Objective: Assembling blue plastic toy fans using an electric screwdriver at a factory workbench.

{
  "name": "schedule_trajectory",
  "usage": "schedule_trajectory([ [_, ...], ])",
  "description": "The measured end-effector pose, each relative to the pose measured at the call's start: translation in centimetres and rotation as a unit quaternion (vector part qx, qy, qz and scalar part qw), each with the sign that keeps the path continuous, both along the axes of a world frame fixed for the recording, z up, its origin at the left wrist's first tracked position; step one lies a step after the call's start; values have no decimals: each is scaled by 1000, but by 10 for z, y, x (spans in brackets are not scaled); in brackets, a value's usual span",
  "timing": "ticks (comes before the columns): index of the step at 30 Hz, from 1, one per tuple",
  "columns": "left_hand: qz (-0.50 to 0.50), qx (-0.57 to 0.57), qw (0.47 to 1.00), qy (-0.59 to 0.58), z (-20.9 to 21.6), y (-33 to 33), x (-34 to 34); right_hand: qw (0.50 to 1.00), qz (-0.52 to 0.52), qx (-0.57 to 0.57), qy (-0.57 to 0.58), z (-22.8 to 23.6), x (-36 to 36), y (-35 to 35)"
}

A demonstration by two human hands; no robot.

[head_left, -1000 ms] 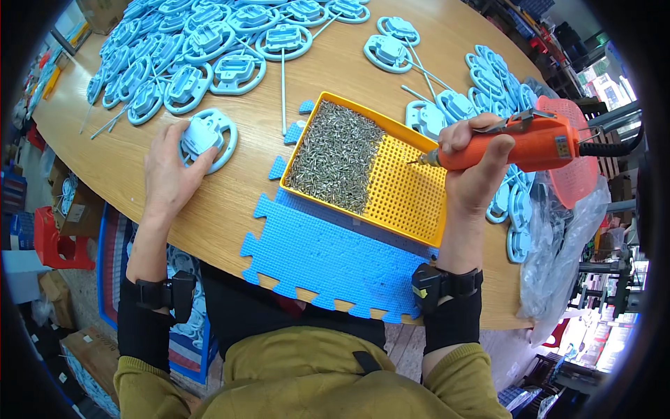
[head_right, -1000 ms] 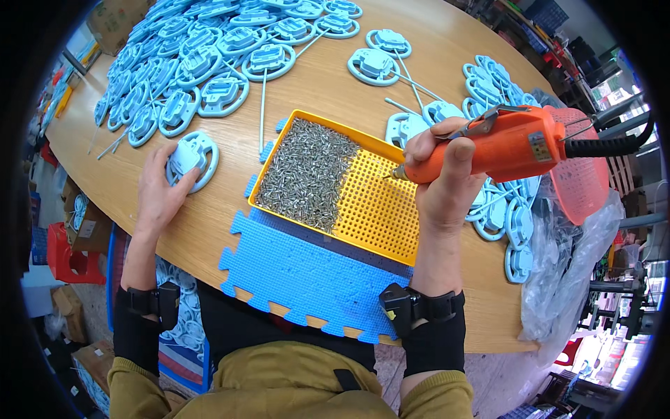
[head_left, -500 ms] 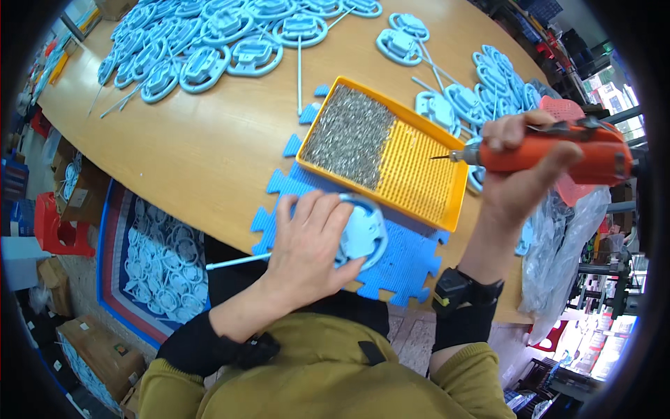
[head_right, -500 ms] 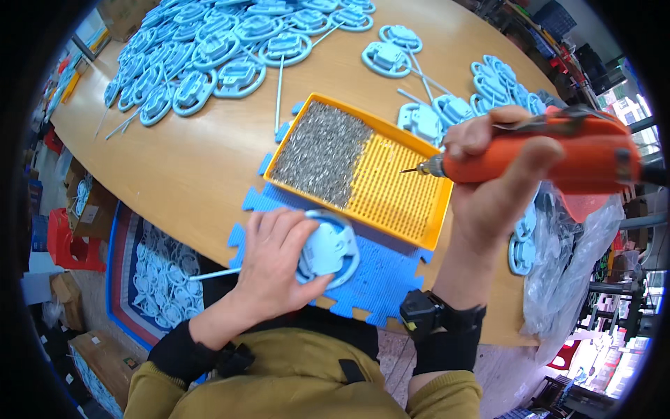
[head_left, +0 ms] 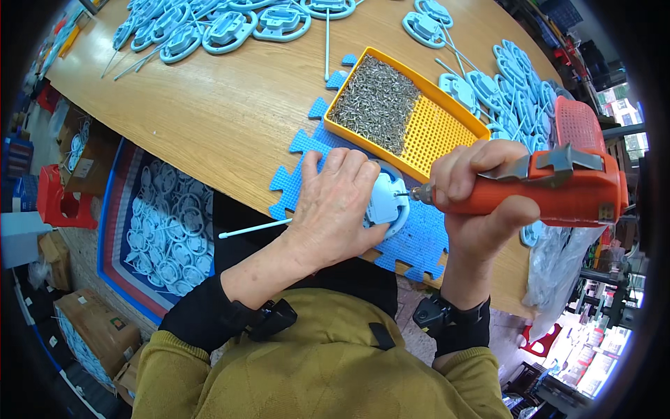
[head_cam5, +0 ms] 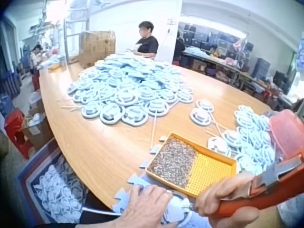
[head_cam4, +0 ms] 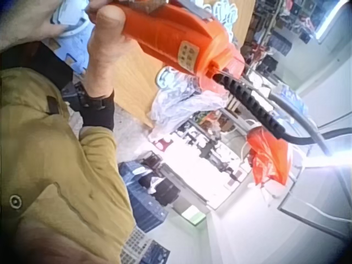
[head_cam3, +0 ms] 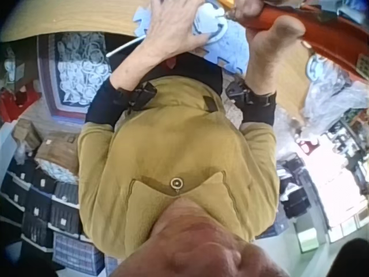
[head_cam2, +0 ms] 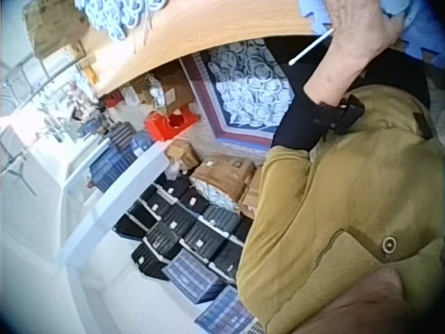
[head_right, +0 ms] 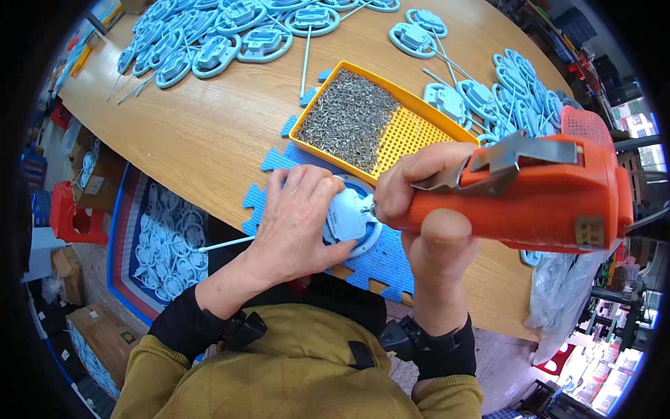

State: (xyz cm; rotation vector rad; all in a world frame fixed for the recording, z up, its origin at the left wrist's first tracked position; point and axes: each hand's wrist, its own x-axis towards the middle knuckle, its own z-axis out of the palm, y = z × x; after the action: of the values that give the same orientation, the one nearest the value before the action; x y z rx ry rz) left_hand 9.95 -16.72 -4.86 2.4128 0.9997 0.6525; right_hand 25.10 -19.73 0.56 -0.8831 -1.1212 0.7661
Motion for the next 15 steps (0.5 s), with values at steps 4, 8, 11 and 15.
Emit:
schedule_trajectory([
  [4,-2,-3,1000,0,0,1,-1,999,31,-10,37,1,1,0],
  [8,1,12,1000,-20,1,5,1,1000,27,-10,-6,1,-4,7],
  [11,-11,-2,1000,-9,9,10,-2,999,14,-16,-33,4,-3,10],
  [15,21,29,999,-15,12,16,-37,997,11,25,66,12,26,3],
])
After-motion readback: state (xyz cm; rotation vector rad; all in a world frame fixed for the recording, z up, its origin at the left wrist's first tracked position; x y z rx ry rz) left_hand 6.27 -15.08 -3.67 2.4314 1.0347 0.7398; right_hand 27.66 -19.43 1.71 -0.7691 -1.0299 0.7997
